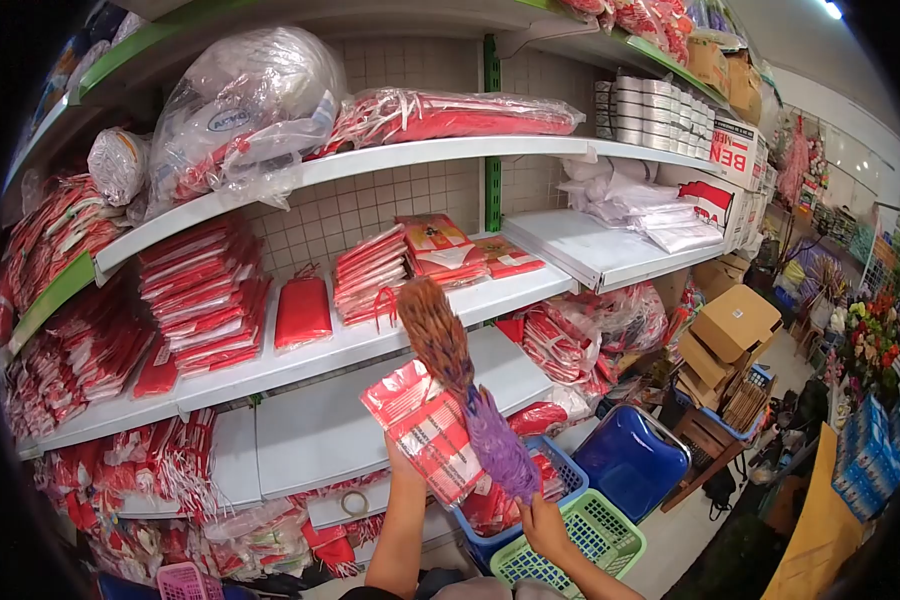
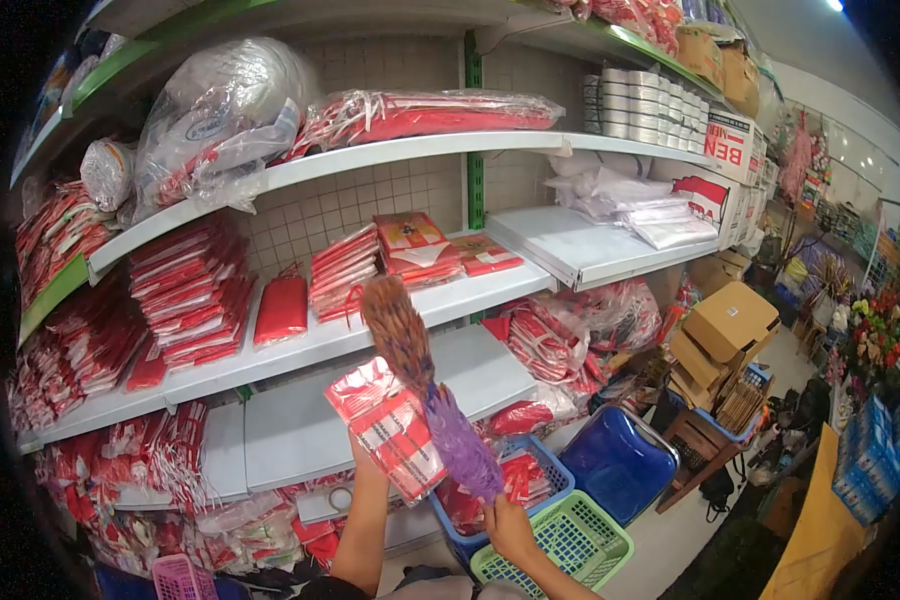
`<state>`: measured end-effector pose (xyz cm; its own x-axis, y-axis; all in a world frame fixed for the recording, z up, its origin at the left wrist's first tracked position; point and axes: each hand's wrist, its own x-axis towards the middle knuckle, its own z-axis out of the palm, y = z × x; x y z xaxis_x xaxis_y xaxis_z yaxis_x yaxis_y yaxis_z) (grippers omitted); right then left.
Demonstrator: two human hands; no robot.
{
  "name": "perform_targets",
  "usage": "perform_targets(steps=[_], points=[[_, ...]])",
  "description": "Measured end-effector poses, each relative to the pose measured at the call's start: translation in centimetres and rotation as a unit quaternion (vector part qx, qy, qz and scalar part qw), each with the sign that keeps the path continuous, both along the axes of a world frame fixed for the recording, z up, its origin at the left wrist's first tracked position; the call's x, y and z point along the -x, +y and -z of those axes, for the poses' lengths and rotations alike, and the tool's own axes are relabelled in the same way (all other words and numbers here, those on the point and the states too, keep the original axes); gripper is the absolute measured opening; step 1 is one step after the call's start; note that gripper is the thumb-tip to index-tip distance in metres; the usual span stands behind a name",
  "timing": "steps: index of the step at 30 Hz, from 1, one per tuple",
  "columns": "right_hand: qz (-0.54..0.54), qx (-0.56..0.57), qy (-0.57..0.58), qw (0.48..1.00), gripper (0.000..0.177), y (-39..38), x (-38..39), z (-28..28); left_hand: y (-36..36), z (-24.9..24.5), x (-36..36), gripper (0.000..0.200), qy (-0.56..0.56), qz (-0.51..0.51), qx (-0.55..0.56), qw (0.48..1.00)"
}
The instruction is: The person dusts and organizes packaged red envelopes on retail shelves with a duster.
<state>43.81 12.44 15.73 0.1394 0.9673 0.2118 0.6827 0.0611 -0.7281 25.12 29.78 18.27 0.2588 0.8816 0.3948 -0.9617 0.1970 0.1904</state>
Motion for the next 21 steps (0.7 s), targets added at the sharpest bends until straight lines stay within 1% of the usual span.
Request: perform_targets(steps=[3, 4, 6, 8, 10, 11, 12, 13, 14, 17, 18, 20, 21], points=[[-0.084, -0.064, -0.09, 0.99, 0.027, -0.2, 0.0, -1.3, -0.4, -0.6, -0.5, 0.046, 0.014, 0.007, -0.004, 1.0], [-0.085, -0.029, -0.125, 0.988, 0.028, -0.2, 0.4, -3.1, -0.6, -0.8, -0.9, 0.047, 0.019, 0.012, -0.003, 1.0], [-0.04, -0.047, -0.111, 0.992, 0.025, 1.1, -0.1, -3.8, -0.9, -1.1, -1.5, 0.048, 0.034, 0.023, 0.02, 0.999], [-0.005, -0.055, -0.083, 0.995, 0.024, 2.4, -0.4, -4.1, -1.1, -1.1, -1.8, 0.047, 0.032, 0.055, 0.021, 0.998], [0.021, -0.056, -0.042, 0.997, 0.024, 3.4, -0.1, -4.3, -0.8, -1.4, -1.9, 0.045, 0.011, 0.102, -0.024, 0.994], [-0.011, -0.06, -0.064, 0.996, 0.025, 3.3, 0.3, -4.0, -0.6, -1.4, -2.0, 0.045, 0.001, 0.126, -0.048, 0.991], [-0.043, -0.064, -0.085, 0.993, 0.025, 3.0, 0.7, -3.4, -0.2, -0.5, -2.1, 0.047, -0.062, 0.129, 0.004, 0.99], [-0.074, -0.067, -0.107, 0.989, 0.026, 2.7, 0.9, -3.1, 0.4, 0.4, -2.0, 0.051, -0.074, 0.117, 0.005, 0.99], [-0.112, -0.058, -0.124, 0.984, 0.025, 1.8, 1.2, -4.4, 1.3, 1.4, -1.7, 0.054, -0.086, 0.104, 0.007, 0.991], [-0.086, -0.085, -0.141, 0.983, 0.025, 0.7, 0.1, -3.0, 4.6, 3.8, 0.7, 0.066, -0.121, 0.064, 0.006, 0.991], [-0.063, -0.074, -0.102, 0.99, 0.024, 0.6, -0.2, -1.8, 5.3, 4.4, 1.6, 0.071, -0.133, 0.05, 0.008, 0.99], [-0.016, -0.053, -0.026, 0.998, 0.023, 0.9, -0.7, -0.3, 5.2, 3.2, 2.4, 0.066, -0.057, 0.034, -0.032, 0.997], [-0.04, -0.059, -0.033, 0.997, 0.021, 0.6, -0.9, 0.1, 5.2, 2.6, 2.8, 0.063, -0.019, 0.025, -0.053, 0.998]])
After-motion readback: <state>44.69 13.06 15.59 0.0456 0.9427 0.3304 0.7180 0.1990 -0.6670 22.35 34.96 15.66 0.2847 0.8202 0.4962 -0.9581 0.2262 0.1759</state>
